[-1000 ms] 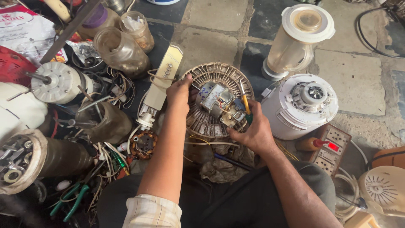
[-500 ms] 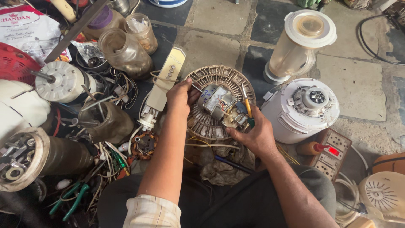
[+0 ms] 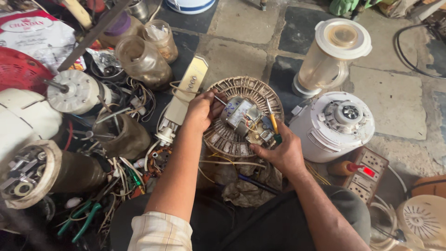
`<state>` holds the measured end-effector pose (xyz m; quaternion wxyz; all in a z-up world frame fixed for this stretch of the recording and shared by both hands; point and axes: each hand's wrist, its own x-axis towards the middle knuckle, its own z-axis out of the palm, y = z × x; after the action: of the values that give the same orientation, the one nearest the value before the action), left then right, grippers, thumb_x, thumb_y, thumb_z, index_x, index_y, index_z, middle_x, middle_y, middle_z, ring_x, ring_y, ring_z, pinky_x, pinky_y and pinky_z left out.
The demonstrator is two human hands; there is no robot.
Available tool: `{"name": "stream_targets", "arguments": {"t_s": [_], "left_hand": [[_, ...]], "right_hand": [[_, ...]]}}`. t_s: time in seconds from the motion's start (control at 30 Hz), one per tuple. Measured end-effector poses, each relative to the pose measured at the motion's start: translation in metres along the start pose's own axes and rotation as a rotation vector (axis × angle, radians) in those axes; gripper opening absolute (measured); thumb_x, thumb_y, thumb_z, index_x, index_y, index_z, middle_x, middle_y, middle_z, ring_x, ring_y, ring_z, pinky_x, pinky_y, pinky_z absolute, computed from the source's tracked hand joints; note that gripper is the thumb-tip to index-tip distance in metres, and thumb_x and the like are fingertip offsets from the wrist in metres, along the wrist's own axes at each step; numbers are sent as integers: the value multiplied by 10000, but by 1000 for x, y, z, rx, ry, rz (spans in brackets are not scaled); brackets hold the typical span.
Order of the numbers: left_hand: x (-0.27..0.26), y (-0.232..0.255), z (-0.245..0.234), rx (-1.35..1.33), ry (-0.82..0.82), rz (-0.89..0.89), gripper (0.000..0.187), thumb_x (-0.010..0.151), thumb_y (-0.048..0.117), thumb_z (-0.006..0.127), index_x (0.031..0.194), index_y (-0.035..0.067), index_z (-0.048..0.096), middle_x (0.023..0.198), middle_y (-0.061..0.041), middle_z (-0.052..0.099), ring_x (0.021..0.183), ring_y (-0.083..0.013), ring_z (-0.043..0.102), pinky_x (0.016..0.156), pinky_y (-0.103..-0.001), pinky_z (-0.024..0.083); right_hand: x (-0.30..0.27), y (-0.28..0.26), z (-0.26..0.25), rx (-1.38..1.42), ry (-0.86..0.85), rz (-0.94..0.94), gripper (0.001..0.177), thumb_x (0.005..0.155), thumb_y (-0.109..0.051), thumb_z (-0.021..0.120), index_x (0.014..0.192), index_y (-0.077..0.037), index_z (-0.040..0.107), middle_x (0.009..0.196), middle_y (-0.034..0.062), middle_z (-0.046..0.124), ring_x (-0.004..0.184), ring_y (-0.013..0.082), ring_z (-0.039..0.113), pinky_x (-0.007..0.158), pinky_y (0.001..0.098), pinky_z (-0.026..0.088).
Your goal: The person sits on the floor and uses a screwdriver to disassemble a small electric motor. They remove the casing, separate the internal components, and manipulate the wires and rotor assembly.
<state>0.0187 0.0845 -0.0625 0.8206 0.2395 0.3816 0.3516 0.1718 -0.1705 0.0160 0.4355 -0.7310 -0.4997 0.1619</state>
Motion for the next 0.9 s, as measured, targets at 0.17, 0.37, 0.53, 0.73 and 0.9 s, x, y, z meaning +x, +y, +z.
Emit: {"name": "stream_targets", "arguments": {"t_s": [0.17,0.37,0.53,0.73,0.9], "left_hand": [[-4,-3,11,-20,116,59,140,965,101,624,1033,-11,672,918,-143,735,768,-254,761,674,-359,664],[-16,-6,27,339,285,321,351,915,259,824,916,-27,620,709,-121,615,482,-204,565,391,-318,472],[-19,-6,31,298,316,252,299,880,236,806,957,-27,687,774,-102,706,528,-186,674,443,-327,574],[0,-4,11,115,135,103,199,963,145,678,1069,-23,668,954,-128,724,752,-239,734,648,-371,647],[-1,-6,0,-141,-30,6,194,969,117,519,1093,20,634,1028,-143,739,901,-255,772,784,-412,676]], "right_hand": [[-3,2,0,16,-10,33,965,626,-396,958,1366,77,559,1231,226,710,1198,277,679,1009,385,526],[-1,6,1,-17,-16,23,1031,615,-401,974,1388,107,518,1262,258,683,1221,302,655,1019,400,515],[-2,6,1,-46,-19,53,1035,612,-415,973,1388,101,524,1272,264,678,1233,309,650,1027,403,514],[-1,1,-2,-21,-36,62,1052,610,-414,972,1411,85,508,1271,251,684,1237,302,647,1033,403,507],[-2,3,0,1,-38,71,1014,621,-413,953,1407,68,529,1272,234,694,1237,285,660,1036,393,517]]}}
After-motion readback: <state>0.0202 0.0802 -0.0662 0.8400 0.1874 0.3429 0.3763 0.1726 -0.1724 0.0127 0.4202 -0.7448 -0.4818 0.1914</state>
